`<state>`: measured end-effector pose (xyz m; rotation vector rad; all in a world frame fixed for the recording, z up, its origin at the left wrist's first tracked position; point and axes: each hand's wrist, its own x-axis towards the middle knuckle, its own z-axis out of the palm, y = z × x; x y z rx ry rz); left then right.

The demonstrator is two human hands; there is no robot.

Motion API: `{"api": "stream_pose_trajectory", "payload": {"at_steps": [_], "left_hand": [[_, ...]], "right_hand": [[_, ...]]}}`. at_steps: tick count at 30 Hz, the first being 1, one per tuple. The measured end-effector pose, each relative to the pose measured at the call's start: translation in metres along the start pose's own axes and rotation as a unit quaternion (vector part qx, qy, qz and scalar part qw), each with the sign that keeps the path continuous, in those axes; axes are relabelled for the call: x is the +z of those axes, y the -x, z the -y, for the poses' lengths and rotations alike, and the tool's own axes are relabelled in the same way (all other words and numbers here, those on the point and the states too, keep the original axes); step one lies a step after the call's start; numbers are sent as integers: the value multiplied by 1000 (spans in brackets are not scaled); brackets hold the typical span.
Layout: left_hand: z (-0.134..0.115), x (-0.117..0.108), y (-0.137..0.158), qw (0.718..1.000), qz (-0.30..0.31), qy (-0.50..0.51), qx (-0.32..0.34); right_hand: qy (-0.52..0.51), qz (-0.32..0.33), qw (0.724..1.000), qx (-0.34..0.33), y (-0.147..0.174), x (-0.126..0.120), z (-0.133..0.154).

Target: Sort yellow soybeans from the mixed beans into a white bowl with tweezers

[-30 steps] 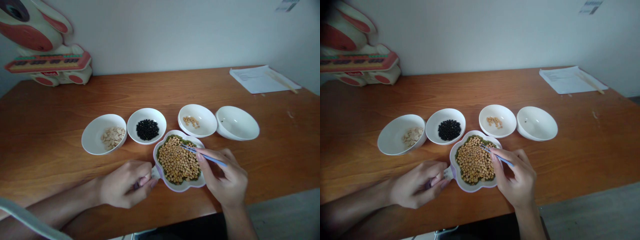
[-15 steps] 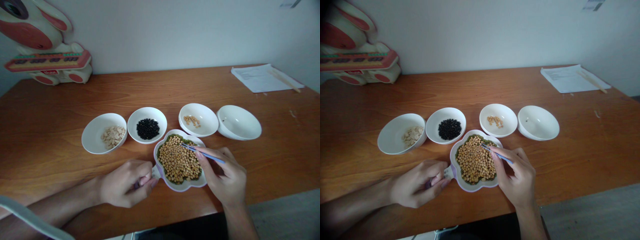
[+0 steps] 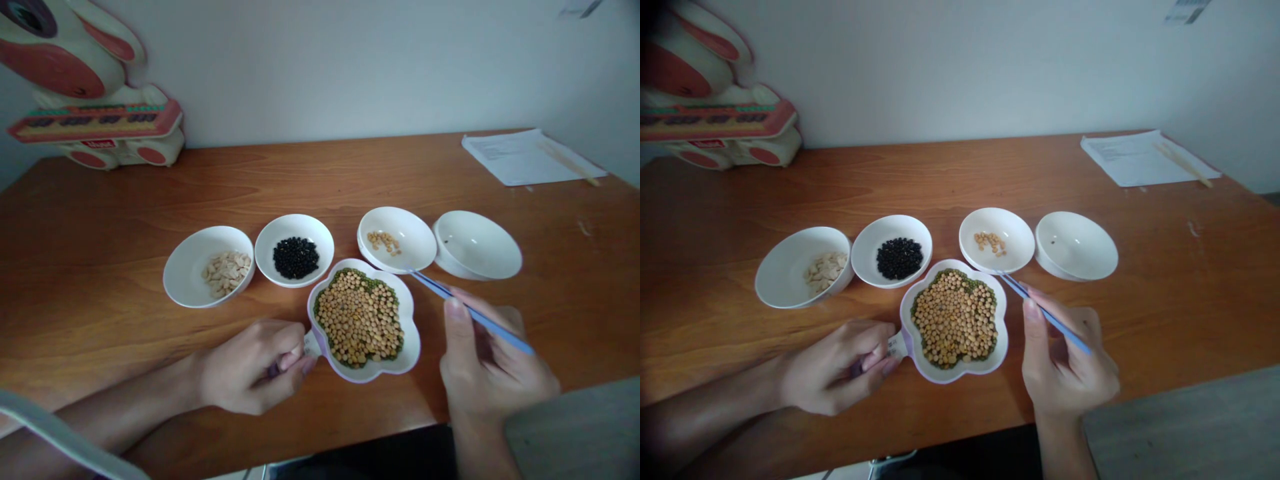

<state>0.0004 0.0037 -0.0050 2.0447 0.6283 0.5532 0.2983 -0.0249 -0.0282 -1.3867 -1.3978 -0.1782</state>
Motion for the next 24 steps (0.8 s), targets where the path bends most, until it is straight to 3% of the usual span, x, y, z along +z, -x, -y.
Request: {"api": "stream_pose_trajectory", "payload": {"at_steps": [2, 9, 24], "left_hand": [[0, 0, 0, 1000, -1, 1, -2], [0, 0, 1, 1000, -3, 0, -3], [-1, -1, 1, 1000, 0, 2, -6]], "right_hand": [[-14, 14, 1000, -1, -1, 1, 0], [-47, 161, 983, -74, -6, 6, 8], [-49, 187, 980, -45, -8, 9, 8]]}}
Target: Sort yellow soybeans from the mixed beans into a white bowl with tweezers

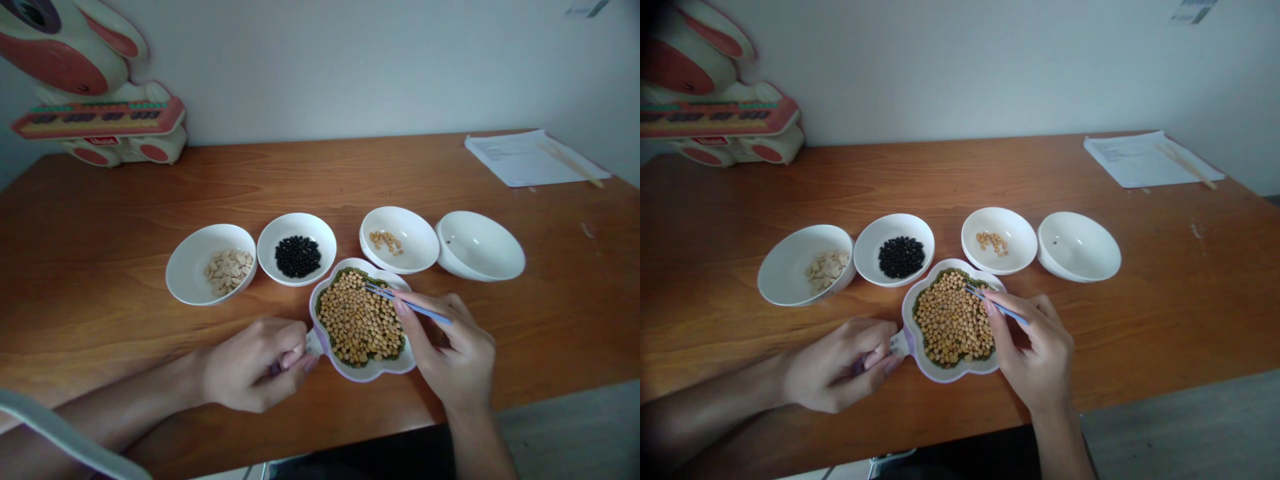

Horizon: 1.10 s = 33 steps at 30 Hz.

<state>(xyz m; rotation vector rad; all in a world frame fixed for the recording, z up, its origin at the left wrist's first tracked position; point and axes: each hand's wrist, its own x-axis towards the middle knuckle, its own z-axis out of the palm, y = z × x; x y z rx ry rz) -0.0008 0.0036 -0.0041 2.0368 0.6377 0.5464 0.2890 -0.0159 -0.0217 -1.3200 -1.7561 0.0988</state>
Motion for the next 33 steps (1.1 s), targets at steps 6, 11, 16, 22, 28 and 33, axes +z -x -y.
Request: {"api": "stream_pose_trajectory", "payload": {"at_steps": [6, 11, 16, 22, 28, 33], "left_hand": [[-1, 1, -1, 1000, -4, -10, 1], [0, 1, -1, 1000, -5, -11, 0], [0, 1, 0, 1000, -5, -1, 2], [1, 2, -1, 1000, -8, 7, 11], [5, 4, 1, 1000, -10, 10, 14], [5, 5, 0, 999, -18, 18, 21]], "right_hand": [[1, 6, 1000, 3, -1, -1, 0], [2, -2, 1000, 13, 2, 0, -1], [6, -31, 999, -10, 2, -5, 2], [72, -166, 983, -8, -17, -10, 1], [60, -160, 985, 9, -15, -2, -7], [1, -56, 998, -38, -6, -1, -4]]}}
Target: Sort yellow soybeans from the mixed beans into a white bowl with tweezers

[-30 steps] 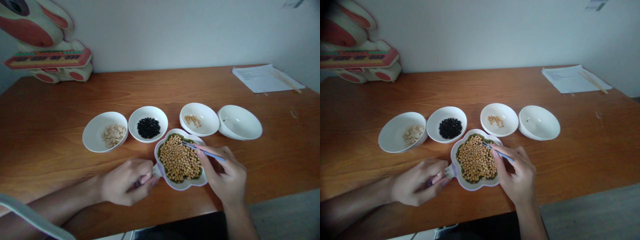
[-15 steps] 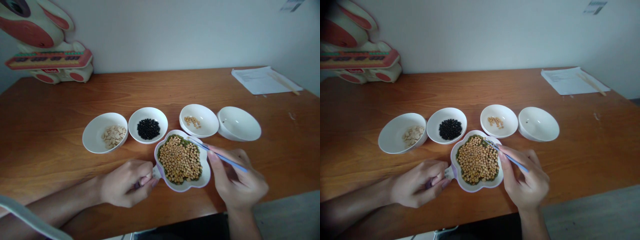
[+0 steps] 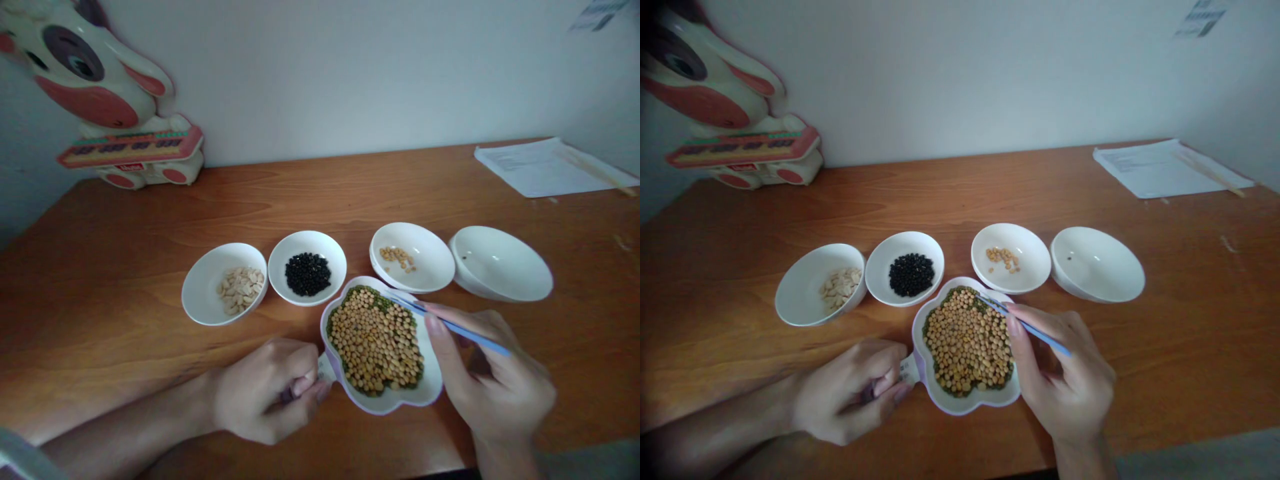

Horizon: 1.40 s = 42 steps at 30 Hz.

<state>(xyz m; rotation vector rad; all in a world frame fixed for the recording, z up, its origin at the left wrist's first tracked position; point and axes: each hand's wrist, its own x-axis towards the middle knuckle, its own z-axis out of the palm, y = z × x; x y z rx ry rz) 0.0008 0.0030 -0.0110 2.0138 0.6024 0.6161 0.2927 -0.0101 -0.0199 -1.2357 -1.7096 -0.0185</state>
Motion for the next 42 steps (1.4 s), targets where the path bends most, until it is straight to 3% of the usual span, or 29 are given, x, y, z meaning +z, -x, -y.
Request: {"api": "stream_pose_trajectory", "payload": {"at_steps": [3, 10, 42], "left_hand": [[-2, 0, -2, 1000, -10, 5, 4], [-2, -1, 0, 1000, -2, 1, -2], [-1, -2, 1, 1000, 8, -19, 2]], "right_hand": [[-25, 45, 998, -24, -1, 2, 0], [-6, 29, 999, 24, -3, 1, 0], [-27, 51, 998, 26, -1, 1, -3]]}}
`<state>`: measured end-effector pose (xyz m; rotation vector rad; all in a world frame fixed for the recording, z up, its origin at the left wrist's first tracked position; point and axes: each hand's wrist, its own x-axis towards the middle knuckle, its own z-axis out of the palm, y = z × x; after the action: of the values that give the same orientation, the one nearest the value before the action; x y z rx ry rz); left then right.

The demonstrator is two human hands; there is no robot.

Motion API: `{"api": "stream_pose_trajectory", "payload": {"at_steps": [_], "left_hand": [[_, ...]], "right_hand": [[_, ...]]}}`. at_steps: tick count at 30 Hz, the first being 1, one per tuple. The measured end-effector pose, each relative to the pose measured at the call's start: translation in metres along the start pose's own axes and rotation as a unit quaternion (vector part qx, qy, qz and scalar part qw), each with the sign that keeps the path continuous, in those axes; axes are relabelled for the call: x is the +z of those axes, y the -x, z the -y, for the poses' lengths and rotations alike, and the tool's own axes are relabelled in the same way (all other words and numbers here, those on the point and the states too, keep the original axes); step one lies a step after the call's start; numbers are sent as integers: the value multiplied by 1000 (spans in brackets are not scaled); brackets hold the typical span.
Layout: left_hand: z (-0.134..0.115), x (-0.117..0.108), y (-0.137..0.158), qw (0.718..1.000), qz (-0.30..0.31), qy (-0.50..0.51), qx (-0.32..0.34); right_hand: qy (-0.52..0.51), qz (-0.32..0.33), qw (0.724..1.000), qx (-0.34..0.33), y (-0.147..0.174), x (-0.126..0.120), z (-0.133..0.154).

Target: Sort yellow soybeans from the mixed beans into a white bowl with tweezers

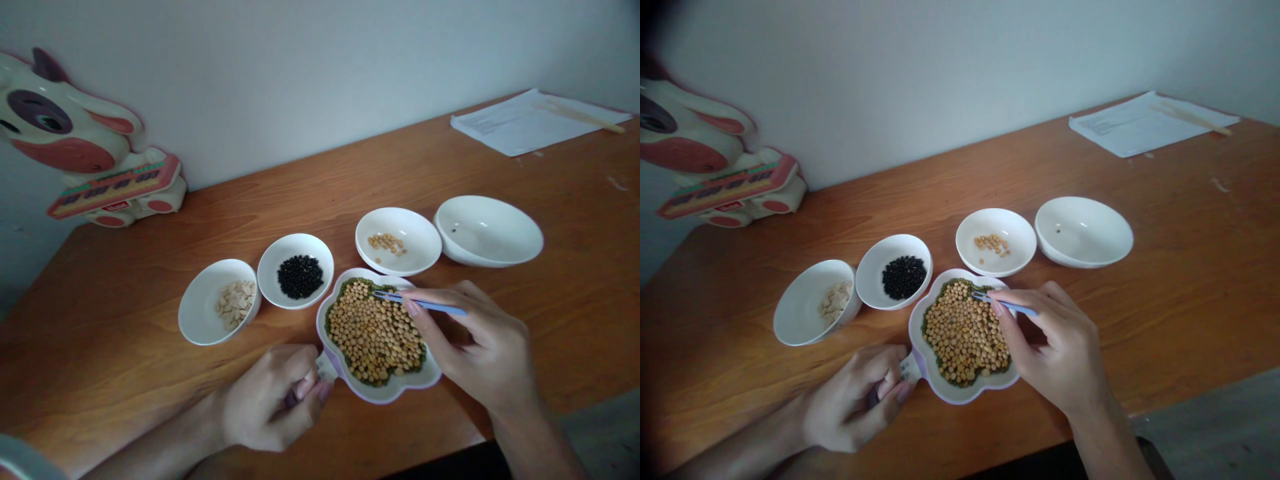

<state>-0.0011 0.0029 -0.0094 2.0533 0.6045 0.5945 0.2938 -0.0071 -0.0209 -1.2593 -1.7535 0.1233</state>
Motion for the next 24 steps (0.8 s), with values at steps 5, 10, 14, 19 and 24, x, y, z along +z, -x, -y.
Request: {"api": "stream_pose_trajectory", "payload": {"at_steps": [5, 10, 14, 19, 24], "left_hand": [[0, 0, 1, 1000, -1, -3, 0], [0, 0, 1, 1000, -4, -1, -4], [0, -1, 0, 1000, 0, -8, -4], [0, 0, 1, 1000, -3, -8, -6], [0, 1, 1, 1000, -7, -6, -2]], "right_hand": [[-4, 6, 1000, 3, -1, 0, 1], [-1, 10, 1000, 2, 0, -1, 1], [-5, 9, 1000, 7, 0, -1, 0], [-3, 16, 1000, -1, -1, 0, 0], [4, 11, 1000, -16, -1, -1, 0]]}}
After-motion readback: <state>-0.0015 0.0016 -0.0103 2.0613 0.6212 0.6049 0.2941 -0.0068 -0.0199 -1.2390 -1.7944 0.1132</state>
